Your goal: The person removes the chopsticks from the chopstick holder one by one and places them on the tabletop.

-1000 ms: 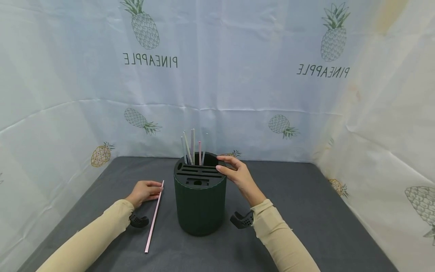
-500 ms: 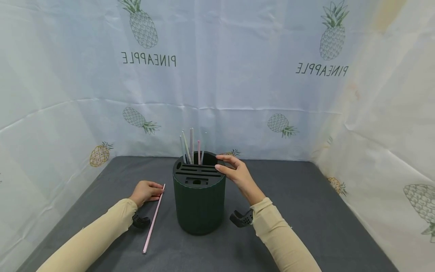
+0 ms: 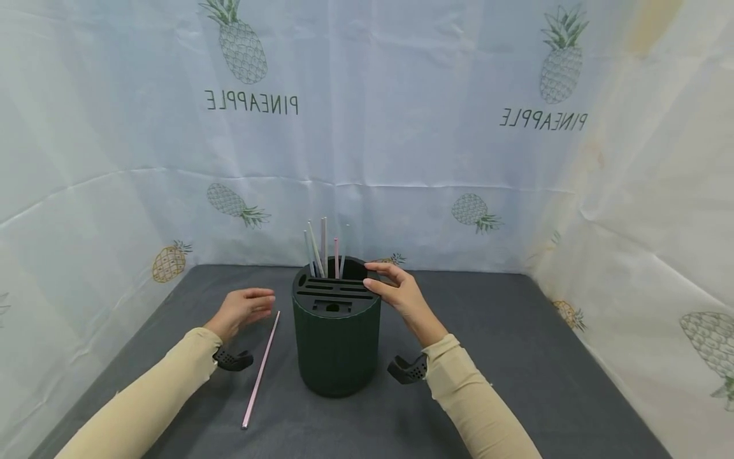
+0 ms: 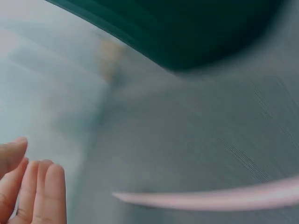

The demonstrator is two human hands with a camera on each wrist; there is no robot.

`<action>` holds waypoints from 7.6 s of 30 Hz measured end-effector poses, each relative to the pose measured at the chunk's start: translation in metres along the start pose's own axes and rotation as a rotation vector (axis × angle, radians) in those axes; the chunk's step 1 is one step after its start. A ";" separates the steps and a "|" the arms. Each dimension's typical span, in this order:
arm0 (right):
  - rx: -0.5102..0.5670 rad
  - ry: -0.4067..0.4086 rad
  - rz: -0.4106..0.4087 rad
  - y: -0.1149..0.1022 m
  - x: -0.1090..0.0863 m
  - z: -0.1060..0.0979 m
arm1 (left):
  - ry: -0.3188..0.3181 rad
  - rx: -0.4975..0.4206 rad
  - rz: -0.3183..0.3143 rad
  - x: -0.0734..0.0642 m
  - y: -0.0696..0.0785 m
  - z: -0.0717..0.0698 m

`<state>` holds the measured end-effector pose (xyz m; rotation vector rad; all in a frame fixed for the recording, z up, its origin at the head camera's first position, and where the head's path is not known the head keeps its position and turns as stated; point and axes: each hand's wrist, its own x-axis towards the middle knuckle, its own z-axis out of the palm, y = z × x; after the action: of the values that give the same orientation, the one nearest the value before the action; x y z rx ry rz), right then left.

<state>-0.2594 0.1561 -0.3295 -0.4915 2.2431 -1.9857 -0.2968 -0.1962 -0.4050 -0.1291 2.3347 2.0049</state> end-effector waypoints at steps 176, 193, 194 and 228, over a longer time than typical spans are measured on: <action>-0.016 -0.001 -0.006 0.003 0.000 0.000 | -0.217 -0.074 0.214 -0.026 0.137 0.060; -0.010 -0.009 0.001 0.003 0.000 0.001 | -0.038 -0.381 0.524 -0.050 0.194 0.041; -0.007 -0.010 0.001 0.003 0.000 0.001 | -0.018 -0.434 0.560 -0.053 0.202 0.036; 0.016 0.000 0.025 0.003 0.000 0.001 | 0.062 0.065 0.014 -0.036 0.001 -0.075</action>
<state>-0.2599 0.1550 -0.3325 -0.4598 2.2207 -1.9896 -0.2602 -0.2690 -0.3892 -0.1747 2.4414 1.9565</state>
